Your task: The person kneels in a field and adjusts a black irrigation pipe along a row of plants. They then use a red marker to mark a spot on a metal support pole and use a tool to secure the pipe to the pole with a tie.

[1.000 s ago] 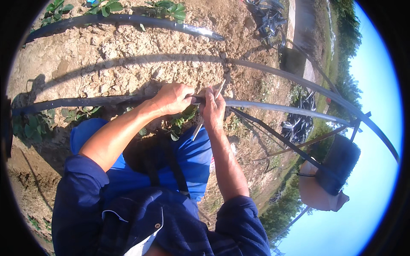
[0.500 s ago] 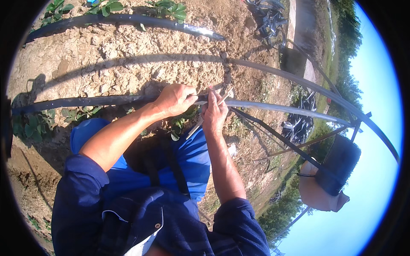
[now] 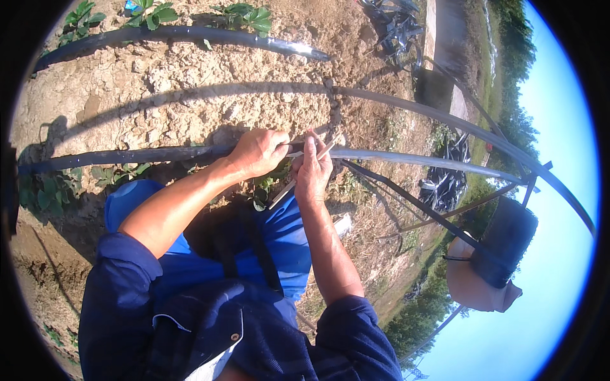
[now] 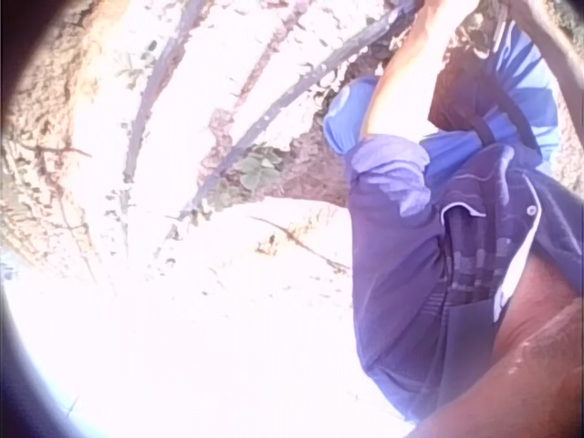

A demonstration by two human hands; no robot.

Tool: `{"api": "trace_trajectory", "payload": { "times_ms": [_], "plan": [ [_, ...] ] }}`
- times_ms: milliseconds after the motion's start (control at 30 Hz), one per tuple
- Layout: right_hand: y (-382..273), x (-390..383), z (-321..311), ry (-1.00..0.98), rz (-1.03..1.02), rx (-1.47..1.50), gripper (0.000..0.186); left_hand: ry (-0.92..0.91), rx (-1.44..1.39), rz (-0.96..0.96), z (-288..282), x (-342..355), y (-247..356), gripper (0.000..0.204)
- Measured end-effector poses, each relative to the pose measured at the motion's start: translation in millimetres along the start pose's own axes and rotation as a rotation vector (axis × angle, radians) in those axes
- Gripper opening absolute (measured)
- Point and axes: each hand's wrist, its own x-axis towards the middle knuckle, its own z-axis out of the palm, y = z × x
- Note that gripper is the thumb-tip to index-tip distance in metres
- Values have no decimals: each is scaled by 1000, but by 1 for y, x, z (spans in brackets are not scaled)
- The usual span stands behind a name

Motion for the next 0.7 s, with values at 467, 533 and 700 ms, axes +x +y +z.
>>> {"api": "trace_trajectory", "payload": {
  "times_ms": [467,533,700],
  "plan": [
    [-52,-9,-3,-245,350,481,37,57,-230,45,4,-2,-11,20],
    [-56,11,5,-263,257,436,38,44,-193,32,10,-2,-15,19],
    [-73,42,30,-369,166,529,48,-273,-573,-435,1,8,-4,20]
  ]
}}
